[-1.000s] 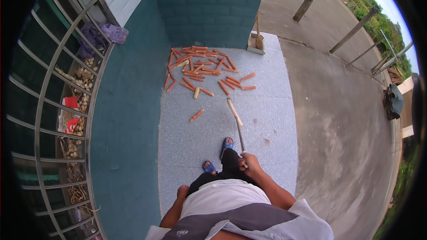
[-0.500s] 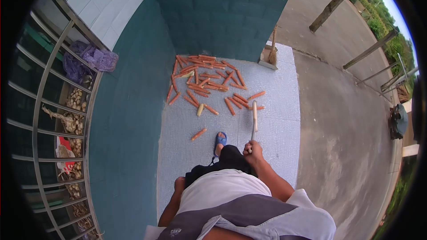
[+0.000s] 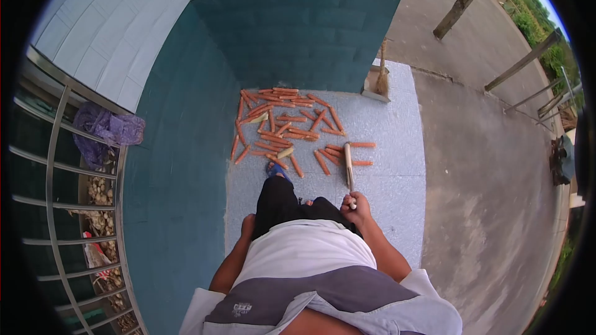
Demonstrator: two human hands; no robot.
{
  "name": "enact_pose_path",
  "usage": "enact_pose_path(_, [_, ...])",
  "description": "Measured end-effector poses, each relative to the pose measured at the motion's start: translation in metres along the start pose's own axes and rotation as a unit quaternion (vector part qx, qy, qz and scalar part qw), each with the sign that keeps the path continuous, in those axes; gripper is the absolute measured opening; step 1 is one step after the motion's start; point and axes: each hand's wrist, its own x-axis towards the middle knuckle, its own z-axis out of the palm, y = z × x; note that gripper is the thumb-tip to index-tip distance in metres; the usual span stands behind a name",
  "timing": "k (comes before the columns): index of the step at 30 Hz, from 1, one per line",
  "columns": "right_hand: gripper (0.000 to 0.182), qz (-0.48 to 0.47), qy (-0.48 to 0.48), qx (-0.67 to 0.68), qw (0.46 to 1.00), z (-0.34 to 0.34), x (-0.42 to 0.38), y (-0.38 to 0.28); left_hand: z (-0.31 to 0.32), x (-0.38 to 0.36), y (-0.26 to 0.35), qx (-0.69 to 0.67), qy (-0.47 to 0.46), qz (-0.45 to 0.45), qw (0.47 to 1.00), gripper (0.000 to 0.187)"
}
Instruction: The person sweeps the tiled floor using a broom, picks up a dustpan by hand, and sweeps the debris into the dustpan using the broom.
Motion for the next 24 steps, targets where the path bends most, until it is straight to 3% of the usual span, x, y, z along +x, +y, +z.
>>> enact_pose_path(1, [0.009,0.004,-0.009,0.003,1.000,0.002,0.002,0.000,-0.007,0.003,0.012,0.004,-0.006,0.002,1.000,0.027])
enact_pose_path(3, [0.008,0.006,-0.015,0.012,1.000,0.006,0.007,-0.002,-0.021,0.011,0.032,-0.079,-0.009,-0.077,0.994,0.027])
enact_pose_path(7, [0.008,0.003,0.006,0.029,1.000,0.004,0.004,0.003,-0.042,0.034,0.041,-0.054,-0.051,-0.072,0.995,0.027])
enact_pose_path(9, [0.009,-0.041,0.033,0.015,0.999,0.012,-0.006,0.007,-0.059,0.048,0.057,0.083,-0.097,-0.108,0.986,0.027])
enact_pose_path(12, [0.008,-0.064,0.046,0.020,0.997,0.038,-0.009,0.020,-0.069,0.081,0.022,0.128,-0.160,-0.042,0.978,0.026])
enact_pose_path(18, [0.005,-0.068,0.132,0.088,0.985,0.097,0.039,0.048,-0.129,0.128,0.007,0.063,-0.111,-0.115,0.985,0.025])
enact_pose_path(22, [0.004,-0.090,0.149,0.126,0.977,0.132,0.076,0.049,-0.169,0.156,0.001,0.028,-0.155,-0.095,0.983,0.026])
enact_pose_path(24, [0.004,-0.092,0.133,0.174,0.971,0.145,0.086,0.048,-0.193,0.166,0.010,0.109,-0.216,-0.076,0.967,0.025])
